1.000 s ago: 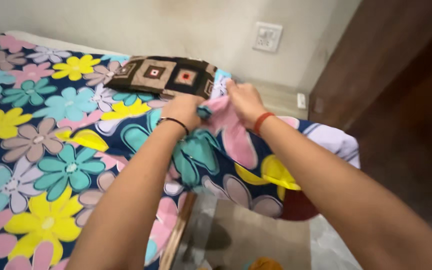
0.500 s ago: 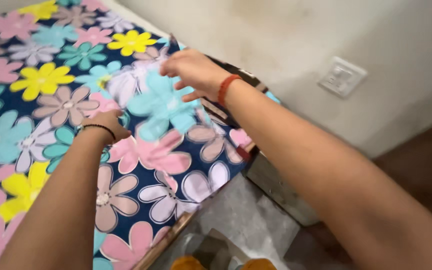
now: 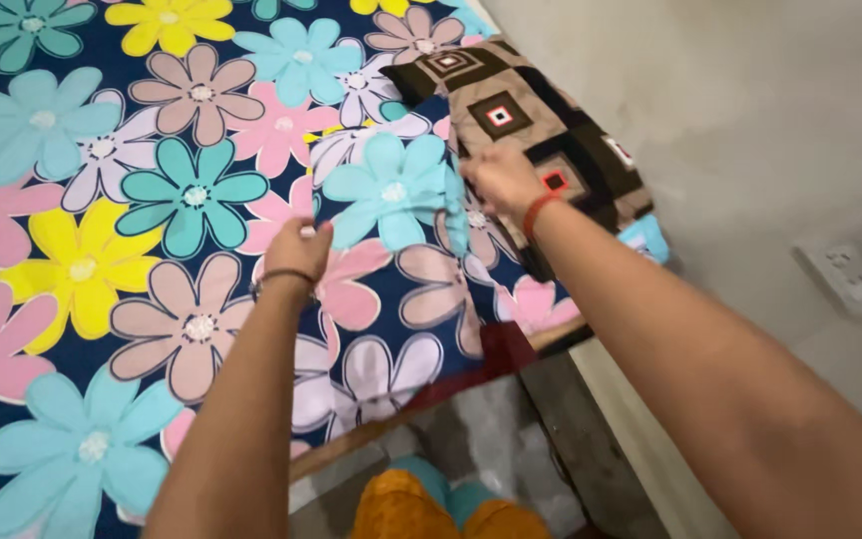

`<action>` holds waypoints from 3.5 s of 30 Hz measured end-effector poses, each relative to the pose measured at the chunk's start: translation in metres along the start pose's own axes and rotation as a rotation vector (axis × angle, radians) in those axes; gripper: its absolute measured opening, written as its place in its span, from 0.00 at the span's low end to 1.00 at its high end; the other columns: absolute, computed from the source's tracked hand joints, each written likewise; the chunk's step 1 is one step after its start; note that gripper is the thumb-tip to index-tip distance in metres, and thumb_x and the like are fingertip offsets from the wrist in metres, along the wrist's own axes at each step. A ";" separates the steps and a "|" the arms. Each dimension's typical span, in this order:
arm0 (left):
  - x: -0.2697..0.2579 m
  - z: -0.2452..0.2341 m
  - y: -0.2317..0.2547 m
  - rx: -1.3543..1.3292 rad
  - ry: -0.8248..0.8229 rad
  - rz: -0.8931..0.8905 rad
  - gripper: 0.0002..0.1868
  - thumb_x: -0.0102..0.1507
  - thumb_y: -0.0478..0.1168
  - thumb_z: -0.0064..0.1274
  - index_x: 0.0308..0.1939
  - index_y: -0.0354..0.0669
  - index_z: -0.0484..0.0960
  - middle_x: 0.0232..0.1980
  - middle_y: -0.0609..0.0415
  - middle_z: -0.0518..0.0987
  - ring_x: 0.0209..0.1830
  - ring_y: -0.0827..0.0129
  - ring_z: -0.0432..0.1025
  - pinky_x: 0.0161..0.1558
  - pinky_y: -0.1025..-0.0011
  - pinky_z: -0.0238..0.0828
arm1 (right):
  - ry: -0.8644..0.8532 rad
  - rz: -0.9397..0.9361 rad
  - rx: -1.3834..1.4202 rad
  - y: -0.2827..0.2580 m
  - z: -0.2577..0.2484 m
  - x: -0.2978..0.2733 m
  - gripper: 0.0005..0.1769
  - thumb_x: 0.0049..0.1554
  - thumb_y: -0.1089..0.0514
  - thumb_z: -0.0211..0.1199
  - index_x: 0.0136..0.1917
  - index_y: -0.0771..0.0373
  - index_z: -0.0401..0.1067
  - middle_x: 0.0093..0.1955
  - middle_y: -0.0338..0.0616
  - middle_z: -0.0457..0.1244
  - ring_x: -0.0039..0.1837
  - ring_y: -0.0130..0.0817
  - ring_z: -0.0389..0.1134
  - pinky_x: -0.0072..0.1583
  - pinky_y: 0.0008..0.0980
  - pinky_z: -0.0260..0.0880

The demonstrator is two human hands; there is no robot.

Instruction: The person picks up several pillows from a sofa and places them onto a bed, arranging them into a stack.

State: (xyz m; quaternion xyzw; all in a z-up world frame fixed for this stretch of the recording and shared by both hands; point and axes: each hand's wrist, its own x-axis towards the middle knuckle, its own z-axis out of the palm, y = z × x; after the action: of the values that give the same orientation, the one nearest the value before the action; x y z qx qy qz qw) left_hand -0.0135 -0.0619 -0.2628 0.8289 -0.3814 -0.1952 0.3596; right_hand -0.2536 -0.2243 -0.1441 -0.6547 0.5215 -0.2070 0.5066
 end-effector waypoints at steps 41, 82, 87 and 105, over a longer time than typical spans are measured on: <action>0.140 -0.047 0.248 -0.534 0.536 -0.284 0.24 0.46 0.46 0.60 0.39 0.31 0.79 0.39 0.37 0.79 0.39 0.52 0.73 0.44 0.64 0.66 | 0.561 -0.285 0.034 -0.087 -0.072 0.204 0.18 0.33 0.53 0.63 0.27 0.73 0.69 0.26 0.51 0.63 0.32 0.38 0.64 0.39 0.37 0.63; 0.297 0.085 0.247 -0.003 0.030 -0.024 0.24 0.52 0.51 0.52 0.46 0.40 0.80 0.48 0.41 0.78 0.51 0.52 0.71 0.54 0.64 0.65 | -0.225 -0.441 -0.691 -0.133 -0.082 0.331 0.16 0.47 0.55 0.52 0.46 0.62 0.74 0.40 0.57 0.67 0.46 0.47 0.71 0.54 0.37 0.68; 0.203 0.034 0.205 0.011 0.152 -0.165 0.25 0.52 0.51 0.53 0.48 0.40 0.78 0.49 0.40 0.76 0.52 0.52 0.70 0.54 0.63 0.65 | -0.374 -0.662 -0.641 -0.121 -0.018 0.277 0.16 0.50 0.52 0.52 0.45 0.63 0.75 0.41 0.55 0.67 0.46 0.48 0.69 0.50 0.40 0.67; -0.172 -0.296 -0.021 0.120 0.752 -0.577 0.17 0.50 0.43 0.56 0.43 0.47 0.80 0.45 0.44 0.79 0.47 0.54 0.72 0.50 0.62 0.67 | -0.854 -1.145 -0.488 -0.224 0.337 -0.100 0.19 0.48 0.47 0.57 0.46 0.62 0.76 0.43 0.50 0.68 0.47 0.42 0.69 0.51 0.35 0.67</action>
State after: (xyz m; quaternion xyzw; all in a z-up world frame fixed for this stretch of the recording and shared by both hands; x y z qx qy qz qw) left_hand 0.0653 0.2127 -0.0732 0.9335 0.0103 0.0487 0.3550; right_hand 0.0843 0.0028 -0.0566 -0.9403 -0.1109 -0.0447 0.3188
